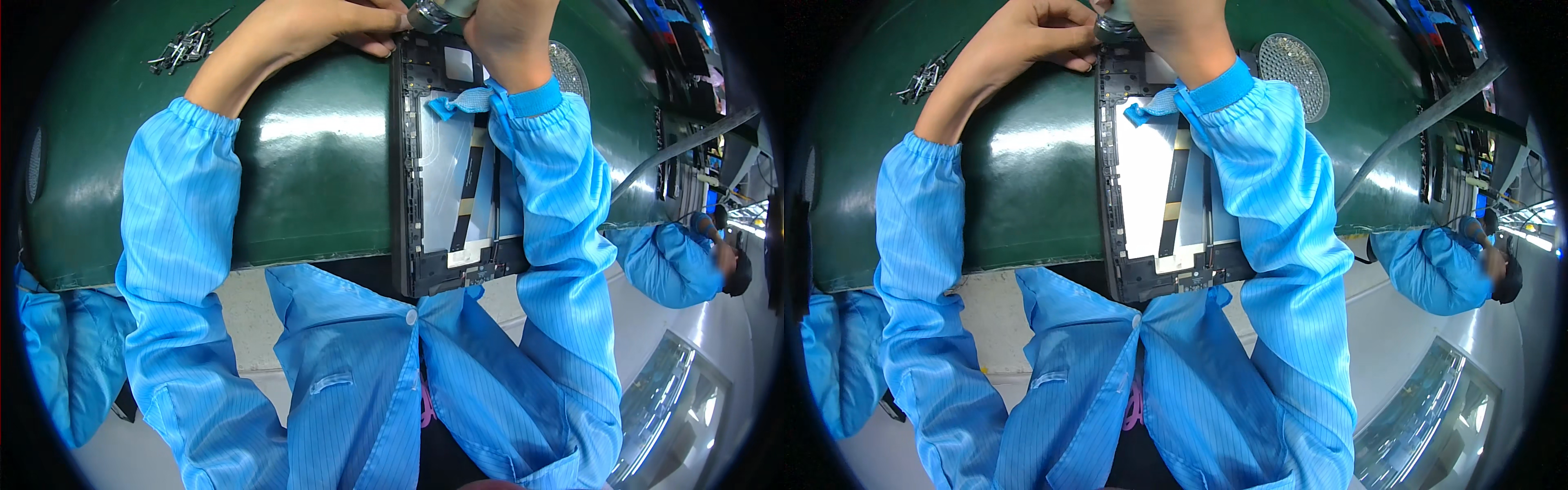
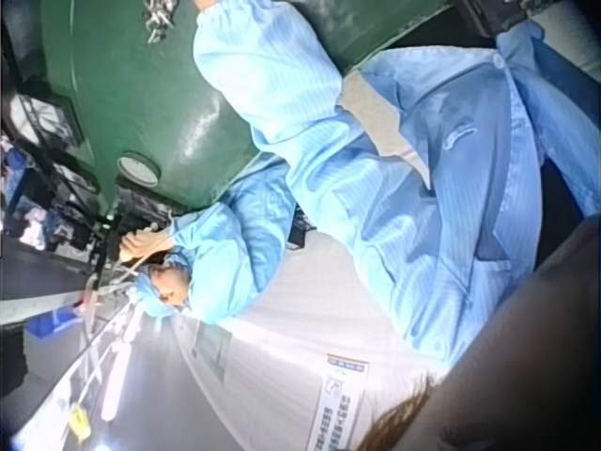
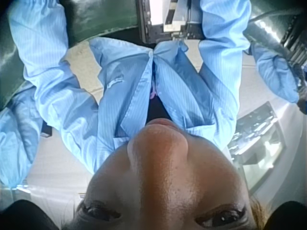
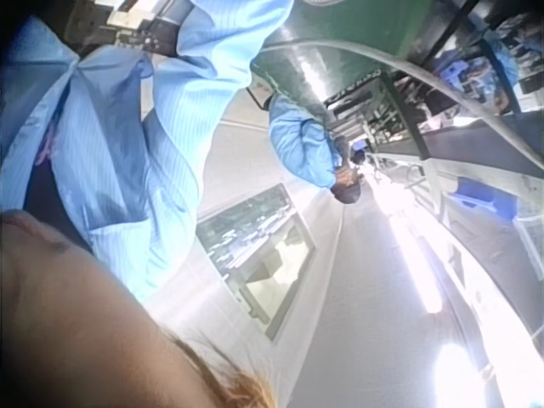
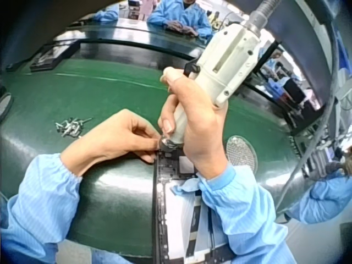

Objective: Assembling internal components of a tablet using an electric screwdriver on a production line.

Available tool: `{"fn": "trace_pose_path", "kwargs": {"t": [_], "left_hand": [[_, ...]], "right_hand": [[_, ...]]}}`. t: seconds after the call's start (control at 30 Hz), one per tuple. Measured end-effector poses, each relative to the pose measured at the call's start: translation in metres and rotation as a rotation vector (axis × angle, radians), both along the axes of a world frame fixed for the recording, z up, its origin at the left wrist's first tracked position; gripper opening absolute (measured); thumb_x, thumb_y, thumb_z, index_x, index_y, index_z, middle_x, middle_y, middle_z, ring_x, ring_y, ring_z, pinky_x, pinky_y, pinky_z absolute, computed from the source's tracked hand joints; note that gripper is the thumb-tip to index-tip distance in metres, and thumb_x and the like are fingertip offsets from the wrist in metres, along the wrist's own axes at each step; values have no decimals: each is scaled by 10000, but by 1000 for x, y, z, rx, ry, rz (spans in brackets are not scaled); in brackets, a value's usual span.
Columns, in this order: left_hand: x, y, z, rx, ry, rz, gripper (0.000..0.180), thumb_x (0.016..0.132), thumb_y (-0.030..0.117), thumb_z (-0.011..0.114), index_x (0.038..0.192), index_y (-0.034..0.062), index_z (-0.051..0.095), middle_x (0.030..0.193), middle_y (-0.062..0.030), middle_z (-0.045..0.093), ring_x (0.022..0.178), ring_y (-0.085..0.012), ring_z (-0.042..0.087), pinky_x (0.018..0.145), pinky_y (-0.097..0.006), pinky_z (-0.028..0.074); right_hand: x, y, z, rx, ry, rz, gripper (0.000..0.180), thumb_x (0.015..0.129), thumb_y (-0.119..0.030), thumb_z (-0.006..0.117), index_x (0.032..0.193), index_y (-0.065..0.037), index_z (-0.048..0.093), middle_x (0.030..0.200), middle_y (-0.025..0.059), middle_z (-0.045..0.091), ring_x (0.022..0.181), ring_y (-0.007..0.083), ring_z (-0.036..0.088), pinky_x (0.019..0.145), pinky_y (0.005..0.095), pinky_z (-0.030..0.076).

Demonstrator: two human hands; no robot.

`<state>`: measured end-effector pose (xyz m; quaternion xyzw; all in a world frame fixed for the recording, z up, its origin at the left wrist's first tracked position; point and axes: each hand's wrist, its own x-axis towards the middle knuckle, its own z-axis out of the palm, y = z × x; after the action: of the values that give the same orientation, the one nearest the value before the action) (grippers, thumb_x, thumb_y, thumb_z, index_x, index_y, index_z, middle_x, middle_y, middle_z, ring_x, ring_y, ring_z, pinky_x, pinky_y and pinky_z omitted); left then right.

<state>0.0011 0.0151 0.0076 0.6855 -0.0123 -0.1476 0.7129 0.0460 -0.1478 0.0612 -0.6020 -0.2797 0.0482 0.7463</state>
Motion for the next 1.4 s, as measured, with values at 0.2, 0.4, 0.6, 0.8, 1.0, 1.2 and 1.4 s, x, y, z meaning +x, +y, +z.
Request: {"fn": "trace_pose_path", "kwargs": {"t": [0.2, 0.4, 0.6, 0.8, 1.0, 1.2, 1.4], "left_hand": [[7, 11, -25, 120, -173, -33, 277, 974, 139, 700, 1137, -84, 698, 966, -138, 720, 864, -184, 738, 820, -277, 631], [7, 8, -24, 120, -188, -3, 270, 959, 151, 714, 1087, -87, 704, 924, -131, 714, 822, -170, 730, 802, -269, 625], [2, 4, -11, -18, -118, -27, 226, 929, 96, 714, 1041, -99, 731, 922, -138, 741, 788, -171, 734, 746, -266, 615], [-1, 8, -10, -9, -79, -6, 223, 923, 92, 708, 1033, -101, 731, 902, -139, 733, 773, -168, 728, 739, -268, 617], [5, 4, -12, 20, -158, -54, 234, 949, 125, 709, 1029, -95, 720, 912, -124, 724, 790, -160, 722, 754, -267, 615], [7, 9, -21, 77, -165, -34, 233, 963, 112, 690, 1081, -88, 713, 953, -134, 725, 834, -175, 735, 797, -277, 630], [10, 12, -27, 84, -154, -32, 223, 966, 101, 691, 1094, -81, 706, 971, -130, 721, 855, -183, 740, 810, -284, 637]], "right_hand": [[1, 5, -4, 289, 0, 65, 886, 971, -764, 366, 1040, 77, 637, 937, 175, 673, 435, 196, 552, 380, 297, 448], [5, 3, -3, 123, -146, 21, 1164, 875, -914, 204, 1142, 142, 617, 989, 234, 675, 446, 232, 589, 359, 319, 460], [7, 0, -15, 448, 229, 211, 1177, 862, -873, 351, 1358, 186, 483, 1104, 239, 646, 513, 232, 621, 419, 301, 500], [11, 9, -26, 388, -84, 225, 832, 1001, -721, 260, 1162, 17, 607, 917, 189, 675, 500, 191, 606, 431, 311, 488], [-3, 3, 3, 21, 54, -44, 276, 1020, -225, 621, 1014, 50, 641, 542, 54, 538, 423, 134, 503, 418, 260, 381], [-5, 8, 0, 62, -6, -8, 243, 1010, -215, 630, 944, 18, 609, 569, 64, 542, 426, 139, 501, 425, 259, 386], [0, 11, -3, 232, -25, 122, 251, 1004, -222, 644, 945, 20, 613, 582, 62, 545, 443, 138, 513, 428, 272, 398]]}}
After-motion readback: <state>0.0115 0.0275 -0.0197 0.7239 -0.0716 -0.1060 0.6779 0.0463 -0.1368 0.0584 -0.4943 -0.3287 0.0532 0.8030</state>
